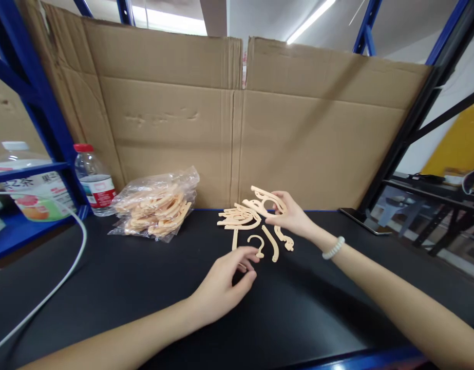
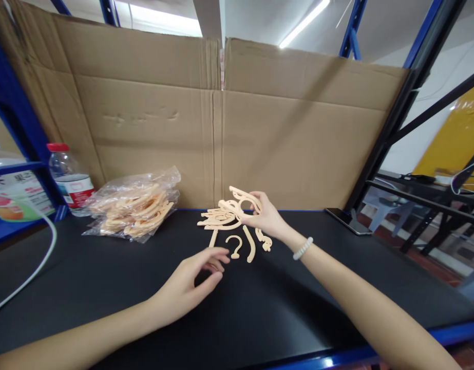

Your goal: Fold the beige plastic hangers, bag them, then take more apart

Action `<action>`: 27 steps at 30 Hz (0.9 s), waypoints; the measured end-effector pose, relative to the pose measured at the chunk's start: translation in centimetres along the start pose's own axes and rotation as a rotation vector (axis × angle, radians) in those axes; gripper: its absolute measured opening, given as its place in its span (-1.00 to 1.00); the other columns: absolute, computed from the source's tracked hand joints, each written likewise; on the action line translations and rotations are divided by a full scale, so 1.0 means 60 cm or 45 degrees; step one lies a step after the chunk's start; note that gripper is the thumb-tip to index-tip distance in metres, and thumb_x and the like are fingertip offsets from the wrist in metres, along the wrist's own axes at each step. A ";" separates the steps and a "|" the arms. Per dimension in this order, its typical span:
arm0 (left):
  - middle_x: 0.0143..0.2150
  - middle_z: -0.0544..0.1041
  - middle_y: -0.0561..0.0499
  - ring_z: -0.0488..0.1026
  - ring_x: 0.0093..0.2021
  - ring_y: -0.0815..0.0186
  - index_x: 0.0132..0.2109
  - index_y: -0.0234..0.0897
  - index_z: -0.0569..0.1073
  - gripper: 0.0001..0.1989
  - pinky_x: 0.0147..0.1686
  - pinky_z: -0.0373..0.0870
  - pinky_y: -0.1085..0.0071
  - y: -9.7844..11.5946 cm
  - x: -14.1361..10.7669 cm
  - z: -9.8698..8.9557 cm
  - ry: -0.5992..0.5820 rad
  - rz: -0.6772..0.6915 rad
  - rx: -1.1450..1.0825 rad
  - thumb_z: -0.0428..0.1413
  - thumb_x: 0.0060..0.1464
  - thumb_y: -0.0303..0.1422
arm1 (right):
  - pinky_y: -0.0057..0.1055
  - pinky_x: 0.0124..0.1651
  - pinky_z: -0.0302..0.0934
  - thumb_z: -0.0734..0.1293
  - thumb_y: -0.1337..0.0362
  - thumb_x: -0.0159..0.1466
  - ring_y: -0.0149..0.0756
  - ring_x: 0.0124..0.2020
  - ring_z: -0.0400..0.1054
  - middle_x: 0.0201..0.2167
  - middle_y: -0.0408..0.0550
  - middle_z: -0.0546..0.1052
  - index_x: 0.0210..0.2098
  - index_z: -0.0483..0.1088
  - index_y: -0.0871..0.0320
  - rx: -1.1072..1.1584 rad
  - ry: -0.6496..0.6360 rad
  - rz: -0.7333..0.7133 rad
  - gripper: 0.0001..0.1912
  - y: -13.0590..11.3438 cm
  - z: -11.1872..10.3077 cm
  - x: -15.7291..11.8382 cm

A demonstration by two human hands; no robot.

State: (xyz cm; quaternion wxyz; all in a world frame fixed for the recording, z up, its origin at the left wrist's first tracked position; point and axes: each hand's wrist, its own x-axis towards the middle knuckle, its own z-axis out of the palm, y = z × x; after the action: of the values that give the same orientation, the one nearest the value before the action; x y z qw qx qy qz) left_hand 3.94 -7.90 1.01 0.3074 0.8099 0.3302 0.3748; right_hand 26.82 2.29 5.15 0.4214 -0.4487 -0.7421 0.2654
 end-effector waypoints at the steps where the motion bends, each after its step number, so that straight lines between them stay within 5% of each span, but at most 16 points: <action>1: 0.00 0.45 -0.12 0.48 -0.18 0.27 0.12 -0.23 0.26 -0.66 -0.12 0.45 0.25 0.002 0.001 0.003 0.073 -0.111 -0.128 0.00 0.20 -0.38 | -0.30 -0.14 0.34 0.46 0.27 0.03 -0.27 -0.18 0.37 -0.14 -0.08 0.41 0.09 0.09 0.09 0.062 0.032 -0.077 -0.29 -0.017 0.009 -0.020; 4: 0.09 0.35 -0.17 0.47 -0.21 0.28 0.16 -0.21 0.16 -0.59 -0.21 0.46 0.27 0.008 0.001 0.012 0.185 -0.300 -0.418 0.01 0.22 -0.24 | -0.29 -0.08 0.35 0.45 0.29 0.08 -0.24 -0.10 0.39 -0.05 -0.04 0.41 0.12 0.06 0.03 0.149 -0.010 -0.246 -0.30 -0.065 0.038 -0.081; 10: -0.16 0.41 -0.02 0.40 -0.17 0.28 -0.08 -0.23 0.32 -0.79 -0.15 0.36 0.35 0.033 -0.006 0.004 0.272 -0.131 -0.303 -0.13 0.33 -0.23 | -0.14 0.29 0.03 0.31 0.27 0.29 -0.15 0.25 0.12 0.24 0.08 0.21 0.33 -0.15 0.04 0.076 -0.243 -0.344 -0.26 -0.101 0.071 -0.143; 13: -0.29 0.41 0.02 0.37 -0.26 0.29 -0.22 -0.25 0.35 -0.77 -0.19 0.33 0.36 0.039 -0.004 -0.009 0.263 -0.073 -0.165 -0.11 0.33 -0.24 | -0.19 0.13 0.20 0.22 0.20 0.37 -0.20 0.04 0.30 0.03 0.00 0.40 0.28 0.03 0.01 0.248 -0.313 -0.250 -0.48 -0.083 0.070 -0.141; 17: -0.38 0.39 0.05 0.33 -0.37 0.32 -0.33 -0.27 0.34 -0.69 -0.31 0.29 0.40 0.035 0.005 -0.021 0.283 -0.104 -0.108 -0.11 0.32 -0.21 | -0.29 -0.07 0.25 0.25 0.09 0.35 -0.24 -0.17 0.35 -0.18 -0.04 0.46 -0.16 0.44 0.08 0.490 -0.360 -0.140 -0.77 -0.055 0.067 -0.130; 22: -0.46 0.33 0.09 0.28 -0.45 0.36 -0.40 -0.26 0.30 -0.64 -0.41 0.24 0.44 0.028 0.011 -0.029 0.378 -0.170 -0.128 -0.10 0.31 -0.17 | -0.41 -0.40 0.13 0.42 0.10 0.18 -0.41 -0.49 0.21 -0.46 -0.15 0.39 -0.36 0.49 0.13 0.617 -0.342 0.113 -0.78 -0.043 0.059 -0.125; 27: -0.46 0.32 0.09 0.28 -0.42 0.37 -0.42 -0.27 0.31 -0.65 -0.37 0.23 0.45 0.023 0.010 -0.031 0.366 -0.125 -0.145 -0.10 0.32 -0.23 | -0.41 -0.39 0.11 0.48 0.15 0.10 -0.42 -0.45 0.21 -0.39 -0.10 0.45 -0.40 0.54 0.16 0.737 -0.301 0.219 -0.80 -0.039 0.042 -0.118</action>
State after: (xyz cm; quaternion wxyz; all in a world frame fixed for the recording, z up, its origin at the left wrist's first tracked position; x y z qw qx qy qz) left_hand 3.16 -7.81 3.24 0.3201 0.7121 0.3882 0.4896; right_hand 25.34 -5.13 2.90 0.4184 -0.3375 -0.6389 0.5503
